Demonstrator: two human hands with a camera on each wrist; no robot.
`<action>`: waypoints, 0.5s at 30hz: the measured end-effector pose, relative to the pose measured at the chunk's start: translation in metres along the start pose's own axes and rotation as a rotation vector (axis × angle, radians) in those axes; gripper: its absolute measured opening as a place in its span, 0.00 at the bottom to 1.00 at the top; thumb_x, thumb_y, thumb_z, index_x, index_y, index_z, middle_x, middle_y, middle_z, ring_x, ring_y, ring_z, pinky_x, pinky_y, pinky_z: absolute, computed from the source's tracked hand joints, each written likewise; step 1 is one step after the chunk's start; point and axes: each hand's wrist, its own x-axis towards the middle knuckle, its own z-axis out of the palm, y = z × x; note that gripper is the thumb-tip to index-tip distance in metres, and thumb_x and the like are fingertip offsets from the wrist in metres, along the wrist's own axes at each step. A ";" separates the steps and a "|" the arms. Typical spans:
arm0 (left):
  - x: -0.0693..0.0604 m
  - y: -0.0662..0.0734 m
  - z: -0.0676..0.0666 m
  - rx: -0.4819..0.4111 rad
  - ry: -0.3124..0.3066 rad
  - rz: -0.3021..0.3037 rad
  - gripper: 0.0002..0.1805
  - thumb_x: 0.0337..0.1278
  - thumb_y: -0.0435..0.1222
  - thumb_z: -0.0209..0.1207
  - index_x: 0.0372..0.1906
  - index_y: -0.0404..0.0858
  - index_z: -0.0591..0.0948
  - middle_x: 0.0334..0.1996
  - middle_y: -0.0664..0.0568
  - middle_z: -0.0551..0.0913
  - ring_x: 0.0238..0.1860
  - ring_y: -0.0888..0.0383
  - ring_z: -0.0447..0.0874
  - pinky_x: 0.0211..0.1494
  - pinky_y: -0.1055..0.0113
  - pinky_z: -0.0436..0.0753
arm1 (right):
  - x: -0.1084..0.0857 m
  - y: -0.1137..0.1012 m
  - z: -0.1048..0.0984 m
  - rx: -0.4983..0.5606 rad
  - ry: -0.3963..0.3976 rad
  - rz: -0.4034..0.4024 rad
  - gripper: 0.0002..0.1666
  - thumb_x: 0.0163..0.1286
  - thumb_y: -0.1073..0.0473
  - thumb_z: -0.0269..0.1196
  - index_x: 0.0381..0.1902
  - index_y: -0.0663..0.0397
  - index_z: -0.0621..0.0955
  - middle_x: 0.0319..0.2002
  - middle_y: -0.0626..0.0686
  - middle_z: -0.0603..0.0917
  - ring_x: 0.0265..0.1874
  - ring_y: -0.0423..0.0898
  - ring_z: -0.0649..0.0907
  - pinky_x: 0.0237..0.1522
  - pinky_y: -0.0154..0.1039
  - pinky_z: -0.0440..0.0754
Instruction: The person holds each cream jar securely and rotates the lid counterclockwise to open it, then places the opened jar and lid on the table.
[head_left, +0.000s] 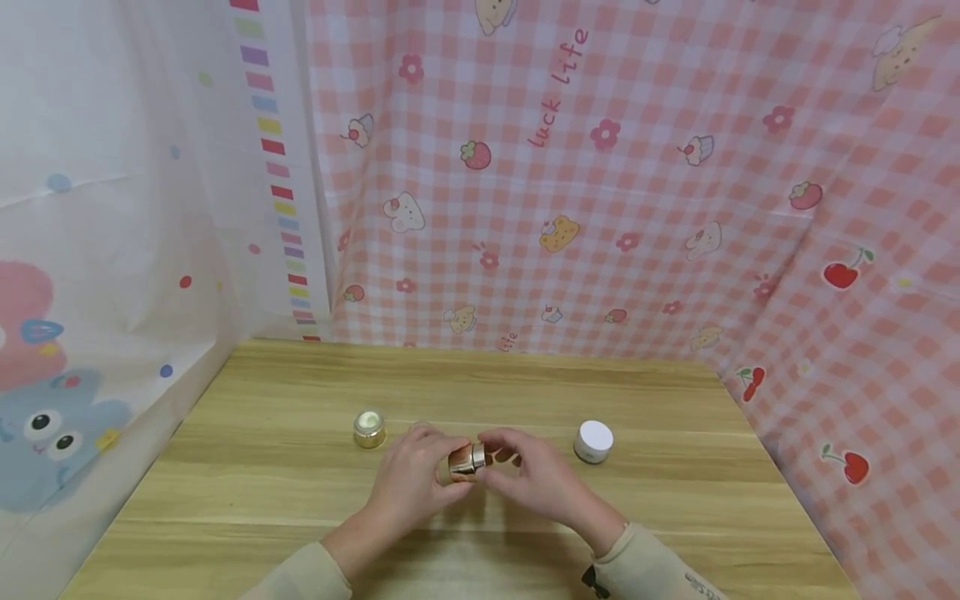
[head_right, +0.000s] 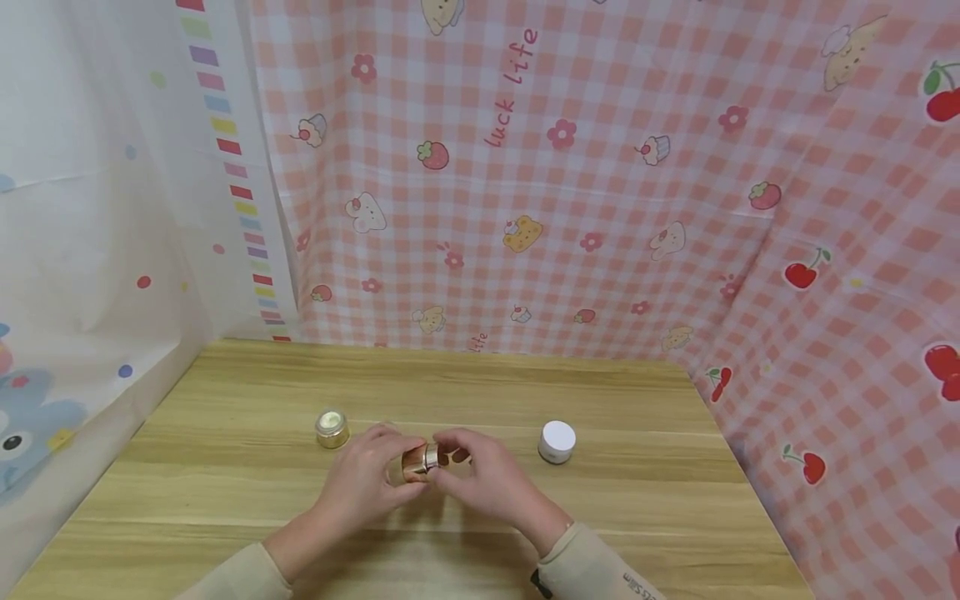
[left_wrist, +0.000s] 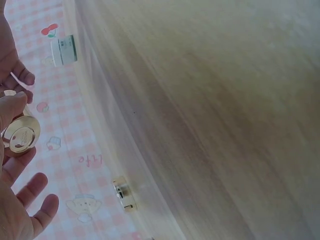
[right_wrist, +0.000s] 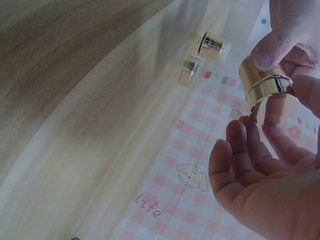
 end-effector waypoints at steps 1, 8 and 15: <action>0.000 0.000 0.000 -0.003 -0.007 -0.008 0.28 0.37 0.49 0.86 0.49 0.51 0.91 0.40 0.62 0.92 0.47 0.61 0.83 0.48 0.60 0.87 | 0.000 0.000 0.000 0.004 0.004 0.009 0.32 0.75 0.42 0.69 0.67 0.56 0.82 0.57 0.51 0.89 0.53 0.52 0.86 0.53 0.48 0.85; 0.000 0.001 0.000 -0.013 -0.002 -0.013 0.27 0.37 0.48 0.86 0.49 0.50 0.91 0.40 0.61 0.92 0.47 0.60 0.83 0.48 0.59 0.86 | 0.000 0.000 0.000 0.040 -0.001 0.070 0.32 0.76 0.40 0.68 0.67 0.55 0.81 0.50 0.51 0.92 0.50 0.46 0.88 0.49 0.38 0.82; 0.000 -0.001 0.001 -0.021 -0.006 -0.021 0.27 0.38 0.49 0.86 0.49 0.52 0.91 0.40 0.63 0.92 0.48 0.60 0.83 0.49 0.60 0.86 | 0.002 0.001 0.001 0.038 -0.007 0.067 0.31 0.75 0.41 0.69 0.65 0.57 0.82 0.46 0.50 0.93 0.44 0.42 0.87 0.43 0.33 0.80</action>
